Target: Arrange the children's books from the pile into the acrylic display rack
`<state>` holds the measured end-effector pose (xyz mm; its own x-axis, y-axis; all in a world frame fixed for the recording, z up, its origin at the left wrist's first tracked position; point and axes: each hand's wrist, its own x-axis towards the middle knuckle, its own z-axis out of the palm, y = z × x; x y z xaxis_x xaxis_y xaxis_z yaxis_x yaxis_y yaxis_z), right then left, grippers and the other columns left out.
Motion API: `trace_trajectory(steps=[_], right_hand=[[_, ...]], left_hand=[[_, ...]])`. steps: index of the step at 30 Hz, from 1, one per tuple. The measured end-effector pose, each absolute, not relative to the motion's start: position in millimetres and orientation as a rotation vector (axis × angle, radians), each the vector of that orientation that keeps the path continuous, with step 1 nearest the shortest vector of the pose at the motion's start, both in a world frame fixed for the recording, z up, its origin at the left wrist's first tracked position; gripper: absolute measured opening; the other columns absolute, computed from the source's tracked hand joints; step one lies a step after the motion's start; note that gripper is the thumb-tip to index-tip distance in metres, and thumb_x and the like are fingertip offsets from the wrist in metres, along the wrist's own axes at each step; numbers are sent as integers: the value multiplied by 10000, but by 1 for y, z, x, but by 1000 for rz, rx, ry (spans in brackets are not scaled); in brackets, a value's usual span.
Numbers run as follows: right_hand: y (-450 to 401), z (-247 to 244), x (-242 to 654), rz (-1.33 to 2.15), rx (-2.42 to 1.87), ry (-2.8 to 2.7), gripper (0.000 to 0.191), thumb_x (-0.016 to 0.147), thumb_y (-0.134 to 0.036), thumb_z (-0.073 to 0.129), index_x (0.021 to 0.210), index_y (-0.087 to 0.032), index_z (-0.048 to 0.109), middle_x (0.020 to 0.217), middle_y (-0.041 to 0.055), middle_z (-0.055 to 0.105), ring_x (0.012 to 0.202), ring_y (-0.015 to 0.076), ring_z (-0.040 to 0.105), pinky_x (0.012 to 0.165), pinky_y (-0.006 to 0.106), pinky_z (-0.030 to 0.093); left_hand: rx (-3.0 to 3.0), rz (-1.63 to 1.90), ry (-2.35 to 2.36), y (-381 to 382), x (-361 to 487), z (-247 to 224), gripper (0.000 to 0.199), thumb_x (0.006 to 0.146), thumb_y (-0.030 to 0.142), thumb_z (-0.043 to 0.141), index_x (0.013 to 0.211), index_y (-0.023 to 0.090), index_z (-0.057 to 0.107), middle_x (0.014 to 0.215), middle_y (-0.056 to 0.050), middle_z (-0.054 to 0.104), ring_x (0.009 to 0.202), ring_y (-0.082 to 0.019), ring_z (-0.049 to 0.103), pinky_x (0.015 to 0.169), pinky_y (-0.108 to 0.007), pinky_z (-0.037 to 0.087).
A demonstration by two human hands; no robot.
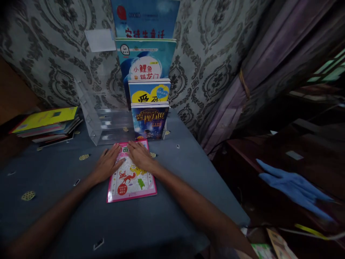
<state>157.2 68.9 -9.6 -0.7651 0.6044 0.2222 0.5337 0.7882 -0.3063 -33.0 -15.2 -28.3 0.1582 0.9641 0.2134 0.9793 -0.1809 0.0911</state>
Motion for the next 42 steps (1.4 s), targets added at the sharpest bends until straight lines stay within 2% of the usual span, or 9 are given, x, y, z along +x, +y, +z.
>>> trace_trajectory(steps=[3, 8, 17, 24, 31, 42], right_hand=[[77, -13, 182, 307, -932, -2640, 453, 1041, -308, 400, 1450, -156, 520, 1535, 146, 488, 1448, 235, 427, 1220, 479, 296], [84, -17, 208, 348, -1081, -2571, 471, 1024, -314, 426, 1462, -163, 514, 1529, 137, 499, 1432, 246, 449, 1214, 485, 310], [82, -15, 207, 368, -1098, -2560, 462, 1020, -290, 432, 1458, -169, 515, 1534, 126, 497, 1432, 240, 446, 1211, 483, 304], [77, -11, 205, 382, -1126, -2555, 459, 1029, -292, 423, 1468, -180, 500, 1556, 115, 469, 1450, 243, 420, 1220, 512, 268], [73, -6, 203, 365, -1182, -2582, 468, 1031, -262, 436, 1478, -126, 478, 1568, 127, 447, 1463, 240, 398, 1232, 495, 244], [74, -12, 204, 331, -1139, -2557, 455, 1038, -292, 405, 1467, -167, 492, 1563, 114, 459, 1449, 239, 418, 1213, 517, 272]], left_hand=[[-2333, -338, -1969, -15, -33, -29, 635, 1024, 521, 316, 1508, 115, 386, 1608, -168, 362, 1517, -274, 291, 1196, -509, 296], [-2349, -318, -1987, -16, -33, -26, 644, 1027, 525, 307, 1513, 108, 374, 1616, -175, 340, 1520, -275, 282, 1199, -513, 288], [-2387, -306, -1981, -17, -33, -17, 654, 1023, 537, 296, 1518, 116, 364, 1604, -177, 363, 1511, -301, 297, 1189, -538, 297], [-2464, -261, -1987, -20, -36, -13, 702, 1023, 579, 232, 1541, 117, 339, 1626, -165, 317, 1529, -289, 250, 1209, -539, 244], [-2536, -252, -1874, -51, -37, -11, 682, 1032, 571, 224, 1561, 149, 307, 1629, -140, 321, 1522, -262, 278, 1213, -527, 254], [-2607, -220, -1789, -93, -34, -4, 659, 1033, 588, 243, 1549, 191, 347, 1623, -108, 346, 1508, -256, 314, 1217, -528, 269]])
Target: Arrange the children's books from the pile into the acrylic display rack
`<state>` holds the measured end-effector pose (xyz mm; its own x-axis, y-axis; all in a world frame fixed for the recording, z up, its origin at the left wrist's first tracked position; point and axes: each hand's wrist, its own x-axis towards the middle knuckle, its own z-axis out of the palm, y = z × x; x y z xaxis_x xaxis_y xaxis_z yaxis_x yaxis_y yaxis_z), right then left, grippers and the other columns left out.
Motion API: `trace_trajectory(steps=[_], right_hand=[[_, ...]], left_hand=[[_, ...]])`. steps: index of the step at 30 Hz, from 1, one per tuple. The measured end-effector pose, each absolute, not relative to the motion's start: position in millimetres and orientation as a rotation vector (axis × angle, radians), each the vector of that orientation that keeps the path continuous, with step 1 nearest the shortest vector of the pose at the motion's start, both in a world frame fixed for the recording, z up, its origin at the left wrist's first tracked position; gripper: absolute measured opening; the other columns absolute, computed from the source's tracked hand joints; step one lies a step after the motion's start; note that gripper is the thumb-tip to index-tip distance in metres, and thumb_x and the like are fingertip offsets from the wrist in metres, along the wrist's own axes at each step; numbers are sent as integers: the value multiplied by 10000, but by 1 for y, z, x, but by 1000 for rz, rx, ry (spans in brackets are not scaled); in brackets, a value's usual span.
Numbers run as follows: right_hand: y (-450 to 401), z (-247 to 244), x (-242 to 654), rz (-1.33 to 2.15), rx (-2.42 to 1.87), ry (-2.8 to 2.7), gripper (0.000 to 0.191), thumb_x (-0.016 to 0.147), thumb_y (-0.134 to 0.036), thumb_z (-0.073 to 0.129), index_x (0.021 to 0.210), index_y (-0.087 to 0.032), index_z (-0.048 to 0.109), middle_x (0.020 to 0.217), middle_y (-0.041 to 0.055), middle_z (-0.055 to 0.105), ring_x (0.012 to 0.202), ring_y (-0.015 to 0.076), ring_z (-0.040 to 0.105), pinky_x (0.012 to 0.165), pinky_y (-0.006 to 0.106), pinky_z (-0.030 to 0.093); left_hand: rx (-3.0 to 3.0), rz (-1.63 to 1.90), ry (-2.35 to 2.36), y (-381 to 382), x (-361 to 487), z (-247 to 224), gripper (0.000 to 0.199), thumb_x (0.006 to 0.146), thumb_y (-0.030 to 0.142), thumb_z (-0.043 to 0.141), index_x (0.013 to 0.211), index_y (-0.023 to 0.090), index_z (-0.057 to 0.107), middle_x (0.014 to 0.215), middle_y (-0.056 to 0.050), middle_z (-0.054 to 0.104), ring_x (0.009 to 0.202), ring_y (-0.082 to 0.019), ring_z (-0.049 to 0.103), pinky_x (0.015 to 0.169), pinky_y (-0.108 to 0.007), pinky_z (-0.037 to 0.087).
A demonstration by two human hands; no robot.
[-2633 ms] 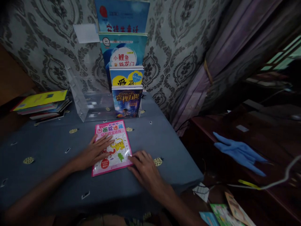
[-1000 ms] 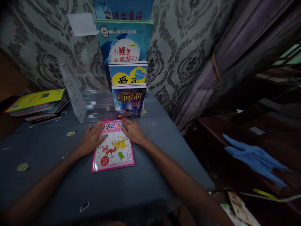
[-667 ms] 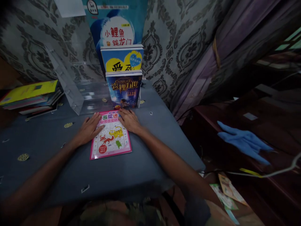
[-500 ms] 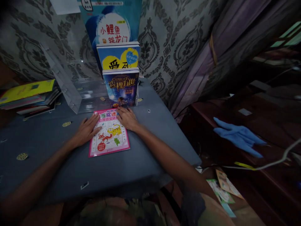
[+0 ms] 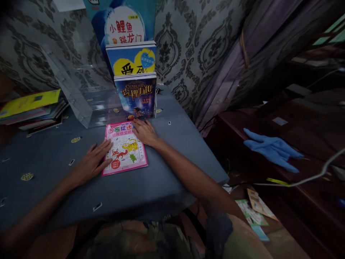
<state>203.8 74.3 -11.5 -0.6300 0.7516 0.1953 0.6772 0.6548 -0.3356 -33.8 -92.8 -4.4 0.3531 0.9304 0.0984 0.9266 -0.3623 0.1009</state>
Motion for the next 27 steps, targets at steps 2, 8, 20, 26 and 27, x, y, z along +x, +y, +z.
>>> trace_trajectory(steps=[2, 8, 20, 26, 27], right_hand=[[75, -12, 204, 332, -1139, -2560, 457, 1039, -288, 403, 1468, -157, 490, 1560, 121, 462, 1451, 241, 416, 1214, 515, 270], [78, -16, 204, 326, -1128, -2552, 461, 1028, -282, 413, 1471, -177, 488, 1565, 109, 457, 1453, 232, 414, 1213, 510, 271], [78, -15, 206, 363, -1121, -2544, 460, 1036, -243, 352, 1463, -155, 499, 1557, 113, 467, 1455, 209, 411, 1221, 478, 257], [85, -16, 211, 463, -1058, -2497, 454, 1052, -267, 304, 1440, -205, 532, 1531, 88, 509, 1430, 196, 447, 1204, 479, 280], [86, -16, 212, 476, -1049, -2495, 453, 1054, -270, 303, 1438, -203, 533, 1529, 89, 511, 1430, 195, 446, 1202, 475, 284]], left_hand=[[2572, 202, 1750, -90, -34, -3, 669, 1029, 602, 241, 1545, 190, 353, 1623, -107, 347, 1504, -256, 324, 1220, -531, 260], [2596, 185, 1678, -59, -23, -1, 676, 1032, 598, 237, 1554, 180, 334, 1630, -110, 331, 1518, -249, 290, 1238, -498, 224], [2690, 146, 1581, -15, 14, -5, 697, 1030, 585, 258, 1578, 156, 282, 1638, -145, 298, 1533, -265, 245, 1247, -501, 165], [2767, 142, 1288, -50, 42, -3, 722, 1019, 633, 264, 1606, 217, 206, 1632, -103, 329, 1534, -237, 245, 1259, -469, 106], [2772, 146, 1229, -57, 46, -2, 726, 1016, 639, 277, 1609, 229, 194, 1636, -95, 321, 1534, -235, 245, 1261, -468, 101]])
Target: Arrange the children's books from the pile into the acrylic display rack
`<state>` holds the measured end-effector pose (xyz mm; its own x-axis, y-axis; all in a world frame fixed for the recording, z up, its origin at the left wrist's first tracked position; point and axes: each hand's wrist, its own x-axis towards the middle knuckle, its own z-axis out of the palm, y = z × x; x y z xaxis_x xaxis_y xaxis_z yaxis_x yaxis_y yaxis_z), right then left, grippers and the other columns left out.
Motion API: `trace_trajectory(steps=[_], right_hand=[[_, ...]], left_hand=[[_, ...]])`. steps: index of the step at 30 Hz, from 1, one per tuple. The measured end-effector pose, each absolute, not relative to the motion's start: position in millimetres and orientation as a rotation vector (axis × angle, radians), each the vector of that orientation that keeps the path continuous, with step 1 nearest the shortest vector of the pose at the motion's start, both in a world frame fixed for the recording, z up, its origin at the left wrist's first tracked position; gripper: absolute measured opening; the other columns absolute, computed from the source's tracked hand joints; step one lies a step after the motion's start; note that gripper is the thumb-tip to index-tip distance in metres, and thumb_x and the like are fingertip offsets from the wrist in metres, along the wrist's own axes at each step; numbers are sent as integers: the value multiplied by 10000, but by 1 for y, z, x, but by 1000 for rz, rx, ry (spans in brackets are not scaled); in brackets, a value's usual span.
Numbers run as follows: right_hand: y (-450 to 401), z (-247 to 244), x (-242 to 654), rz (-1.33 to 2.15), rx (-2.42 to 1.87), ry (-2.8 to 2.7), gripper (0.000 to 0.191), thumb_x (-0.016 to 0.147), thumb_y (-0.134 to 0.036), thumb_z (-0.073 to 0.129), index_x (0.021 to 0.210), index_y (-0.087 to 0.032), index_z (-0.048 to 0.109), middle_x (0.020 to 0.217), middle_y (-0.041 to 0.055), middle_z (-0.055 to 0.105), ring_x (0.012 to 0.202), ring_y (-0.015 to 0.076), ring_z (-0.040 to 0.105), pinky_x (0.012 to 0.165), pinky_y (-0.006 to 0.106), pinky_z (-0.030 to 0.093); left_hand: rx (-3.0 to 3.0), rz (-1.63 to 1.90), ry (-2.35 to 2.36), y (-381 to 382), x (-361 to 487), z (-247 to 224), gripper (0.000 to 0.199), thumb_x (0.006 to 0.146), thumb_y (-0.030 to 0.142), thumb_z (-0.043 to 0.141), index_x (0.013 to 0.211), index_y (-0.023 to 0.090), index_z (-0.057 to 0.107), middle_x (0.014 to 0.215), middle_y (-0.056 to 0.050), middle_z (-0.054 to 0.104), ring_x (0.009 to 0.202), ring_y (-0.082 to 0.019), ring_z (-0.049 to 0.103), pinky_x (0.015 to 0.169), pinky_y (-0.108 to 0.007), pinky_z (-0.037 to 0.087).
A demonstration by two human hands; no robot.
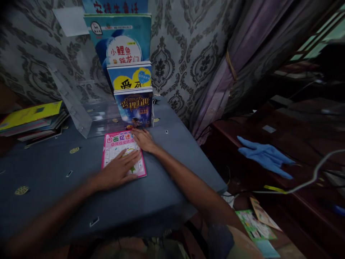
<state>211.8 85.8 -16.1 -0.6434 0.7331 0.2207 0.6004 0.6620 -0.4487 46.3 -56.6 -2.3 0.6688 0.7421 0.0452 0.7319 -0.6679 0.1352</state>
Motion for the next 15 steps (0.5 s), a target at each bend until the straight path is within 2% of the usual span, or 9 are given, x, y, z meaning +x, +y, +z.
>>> trace_trajectory(steps=[5, 9, 12, 15], right_hand=[[83, -13, 210, 438, -1077, -2508, 432, 1046, -291, 370, 1426, -181, 545, 1523, 116, 513, 1433, 216, 445, 1200, 486, 289], [68, -10, 207, 343, -1119, -2532, 446, 1026, -285, 427, 1445, -167, 524, 1537, 147, 487, 1461, 241, 406, 1204, 504, 297], [50, -10, 208, 289, -1173, -2534, 450, 1017, -258, 432, 1444, -150, 524, 1540, 171, 475, 1471, 261, 388, 1197, 521, 313], [32, -14, 213, 230, -1200, -2527, 454, 1010, -260, 447, 1442, -145, 527, 1543, 182, 468, 1469, 288, 388, 1191, 531, 327]], left_hand=[[2739, 166, 1028, -79, 58, 6, 717, 1013, 625, 332, 1607, 251, 190, 1652, -71, 276, 1537, -226, 232, 1271, -500, 89], [2641, 255, 1042, -80, 56, 10, 584, 1044, 544, 331, 1558, 268, 341, 1592, -53, 412, 1494, -198, 344, 1270, -480, 165], [2577, 462, 1224, -70, 44, 2, 464, 1067, 454, 310, 1461, 294, 493, 1503, -34, 540, 1428, -178, 453, 1245, -458, 260], [2489, 741, 1627, -55, 20, -12, 449, 1049, 416, 345, 1415, 239, 536, 1503, -106, 533, 1443, -250, 431, 1204, -519, 315]])
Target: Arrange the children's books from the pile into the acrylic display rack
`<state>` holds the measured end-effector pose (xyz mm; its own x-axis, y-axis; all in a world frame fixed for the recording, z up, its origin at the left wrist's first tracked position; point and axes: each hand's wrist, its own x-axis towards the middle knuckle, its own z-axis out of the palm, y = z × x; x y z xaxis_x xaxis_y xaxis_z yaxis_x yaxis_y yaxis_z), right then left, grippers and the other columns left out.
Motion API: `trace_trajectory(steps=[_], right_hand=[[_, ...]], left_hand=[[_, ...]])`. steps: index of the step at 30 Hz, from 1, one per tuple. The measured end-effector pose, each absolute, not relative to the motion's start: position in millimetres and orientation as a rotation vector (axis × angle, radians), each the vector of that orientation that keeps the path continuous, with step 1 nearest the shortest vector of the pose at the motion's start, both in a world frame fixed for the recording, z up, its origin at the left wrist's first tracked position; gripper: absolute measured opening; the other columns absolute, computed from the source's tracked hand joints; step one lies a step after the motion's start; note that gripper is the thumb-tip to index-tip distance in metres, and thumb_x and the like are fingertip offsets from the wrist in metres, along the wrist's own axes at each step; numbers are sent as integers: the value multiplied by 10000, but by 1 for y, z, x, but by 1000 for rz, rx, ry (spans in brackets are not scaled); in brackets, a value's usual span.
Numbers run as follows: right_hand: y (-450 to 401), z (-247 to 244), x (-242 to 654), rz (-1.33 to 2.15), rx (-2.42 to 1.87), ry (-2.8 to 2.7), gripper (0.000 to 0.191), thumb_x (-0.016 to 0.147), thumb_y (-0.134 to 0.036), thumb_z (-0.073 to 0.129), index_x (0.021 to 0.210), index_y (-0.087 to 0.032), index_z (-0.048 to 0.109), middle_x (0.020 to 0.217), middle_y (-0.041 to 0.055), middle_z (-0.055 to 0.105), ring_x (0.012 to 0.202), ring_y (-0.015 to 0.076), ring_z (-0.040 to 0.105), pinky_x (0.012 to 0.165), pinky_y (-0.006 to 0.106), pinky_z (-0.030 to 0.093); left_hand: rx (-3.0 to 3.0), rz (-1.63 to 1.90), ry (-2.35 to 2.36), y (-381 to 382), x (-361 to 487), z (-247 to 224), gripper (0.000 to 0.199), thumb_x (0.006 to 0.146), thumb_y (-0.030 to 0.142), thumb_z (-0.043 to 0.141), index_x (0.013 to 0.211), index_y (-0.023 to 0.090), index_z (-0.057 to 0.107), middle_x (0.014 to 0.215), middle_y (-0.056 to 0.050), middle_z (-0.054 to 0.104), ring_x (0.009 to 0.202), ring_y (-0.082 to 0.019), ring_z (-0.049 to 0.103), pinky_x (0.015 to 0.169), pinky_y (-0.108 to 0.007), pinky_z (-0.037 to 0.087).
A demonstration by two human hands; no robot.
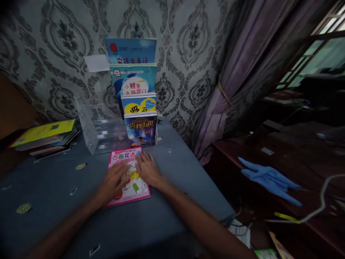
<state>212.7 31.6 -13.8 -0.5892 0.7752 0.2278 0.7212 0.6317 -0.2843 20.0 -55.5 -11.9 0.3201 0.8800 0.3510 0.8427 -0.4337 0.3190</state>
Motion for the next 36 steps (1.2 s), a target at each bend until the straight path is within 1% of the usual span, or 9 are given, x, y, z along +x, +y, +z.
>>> trace_trajectory(steps=[3, 5, 11, 17, 20, 24, 27, 32, 36], right_hand=[[18, -18, 216, 206, -1185, -2528, 453, 1013, -272, 445, 1445, -167, 527, 1539, 165, 479, 1448, 291, 420, 1185, 529, 347], [12, -20, 216, 210, -1190, -2518, 450, 1013, -269, 438, 1441, -170, 535, 1534, 154, 490, 1443, 298, 427, 1182, 524, 356], [4, -22, 213, 262, -1212, -2494, 460, 1001, -260, 451, 1426, -118, 555, 1535, 182, 478, 1469, 326, 377, 1204, 517, 321], [1, -25, 213, 279, -1181, -2476, 475, 986, -298, 494, 1427, -132, 559, 1546, 179, 463, 1484, 334, 349, 1205, 546, 308], [0, -24, 213, 266, -1170, -2483, 474, 995, -308, 476, 1425, -128, 560, 1541, 179, 471, 1484, 337, 348, 1207, 545, 304], [-2, -23, 212, 237, -1175, -2500, 473, 1000, -306, 458, 1431, -136, 554, 1538, 167, 479, 1475, 351, 359, 1199, 555, 314], [-2, -23, 211, 223, -1185, -2519, 473, 1000, -300, 460, 1437, -144, 548, 1544, 153, 475, 1474, 354, 360, 1192, 551, 329], [1, -28, 211, 211, -1182, -2516, 475, 997, -302, 461, 1438, -150, 548, 1547, 149, 473, 1473, 358, 361, 1191, 569, 323], [5, -34, 214, 265, -1143, -2461, 487, 980, -309, 485, 1440, -163, 541, 1574, 161, 430, 1471, 338, 369, 1193, 551, 322]], left_hand=[[2249, 864, 2035, -41, -5, -28, 520, 1005, 429, 416, 1443, 156, 483, 1565, -202, 420, 1475, -351, 357, 1155, -584, 344], [2112, 870, 2108, -35, -14, -36, 574, 987, 440, 430, 1472, 133, 432, 1549, -220, 432, 1468, -368, 362, 1151, -589, 337], [1820, 1164, 1815, -31, -8, -36, 629, 938, 501, 493, 1458, 151, 449, 1489, -185, 516, 1418, -331, 442, 1186, -524, 307], [1171, 1552, 1416, -31, -1, -17, 535, 835, 512, 689, 1276, 227, 583, 1363, -110, 630, 1296, -287, 562, 1092, -399, 434], [841, 1693, 1298, -30, 1, -15, 470, 776, 445, 764, 1162, 230, 604, 1285, -94, 670, 1242, -264, 607, 1023, -349, 485], [565, 1643, 1200, -31, 7, -13, 505, 712, 359, 807, 1132, 210, 569, 1015, -82, 744, 955, -268, 728, 843, -389, 570], [561, 1570, 1103, -35, 12, -11, 521, 655, 315, 825, 1086, 186, 562, 876, -66, 748, 807, -272, 745, 753, -397, 589], [642, 1559, 1118, -40, 14, -9, 636, 566, 262, 839, 1112, 195, 521, 833, -36, 751, 679, -248, 730, 664, -378, 592], [706, 1540, 1135, -41, 13, -6, 683, 574, 292, 850, 1154, 202, 501, 870, -36, 750, 736, -260, 737, 674, -376, 597]])
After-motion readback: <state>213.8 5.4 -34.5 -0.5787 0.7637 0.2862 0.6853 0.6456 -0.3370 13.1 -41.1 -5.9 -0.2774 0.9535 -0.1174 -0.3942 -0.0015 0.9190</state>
